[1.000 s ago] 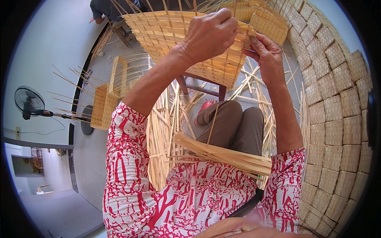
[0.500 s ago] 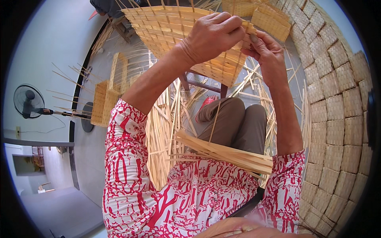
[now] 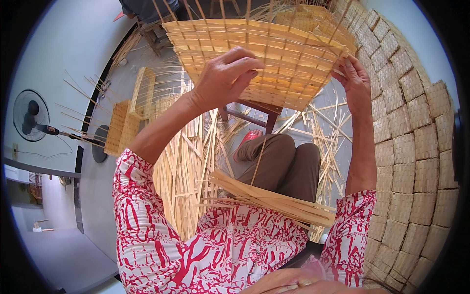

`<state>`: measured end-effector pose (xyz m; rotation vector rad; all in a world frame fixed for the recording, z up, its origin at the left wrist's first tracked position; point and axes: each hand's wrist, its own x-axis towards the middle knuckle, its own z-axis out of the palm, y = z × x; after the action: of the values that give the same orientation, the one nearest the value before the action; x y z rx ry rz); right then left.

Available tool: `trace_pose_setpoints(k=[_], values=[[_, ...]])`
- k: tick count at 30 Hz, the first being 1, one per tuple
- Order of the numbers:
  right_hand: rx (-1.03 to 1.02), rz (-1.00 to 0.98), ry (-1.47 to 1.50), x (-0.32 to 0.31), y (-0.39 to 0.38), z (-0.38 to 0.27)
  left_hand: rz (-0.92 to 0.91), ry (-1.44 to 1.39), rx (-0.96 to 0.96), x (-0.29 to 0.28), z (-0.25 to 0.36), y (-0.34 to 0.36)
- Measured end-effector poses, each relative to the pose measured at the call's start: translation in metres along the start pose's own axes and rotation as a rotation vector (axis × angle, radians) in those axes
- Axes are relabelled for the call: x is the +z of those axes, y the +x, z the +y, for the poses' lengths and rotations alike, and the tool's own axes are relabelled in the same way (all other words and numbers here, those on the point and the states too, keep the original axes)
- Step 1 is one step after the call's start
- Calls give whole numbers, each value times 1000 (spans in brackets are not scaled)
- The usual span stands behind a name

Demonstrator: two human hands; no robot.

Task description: The person weaves a basket by hand, interlacing thin bamboo strips through a pre-formed frame. They repeatedly pick up strips, thread them through the structure, and adjust the weave to maintain tension and alignment.

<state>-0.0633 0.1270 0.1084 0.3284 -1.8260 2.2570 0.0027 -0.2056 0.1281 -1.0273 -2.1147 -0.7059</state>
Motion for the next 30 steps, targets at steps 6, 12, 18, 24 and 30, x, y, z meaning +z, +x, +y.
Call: trace_pose_setpoints(k=[6, 12, 18, 24, 30], values=[[-264, 293, -537, -1, -34, -5, -34, 157, 48, -27, -10, 4], [-647, 197, -822, 58, -44, -48, -22, 539, 447, -34, -22, 62], [-470, 196, -585, 36, -73, -35, -1, 374, 481, -41, -16, 58], [-107, -87, -522, 59, -135, 19, 102, 485, 448, -16, -22, 6], [-380, -130, -791, 65, -95, 63, 148, 388, 367, -9, -18, 5]])
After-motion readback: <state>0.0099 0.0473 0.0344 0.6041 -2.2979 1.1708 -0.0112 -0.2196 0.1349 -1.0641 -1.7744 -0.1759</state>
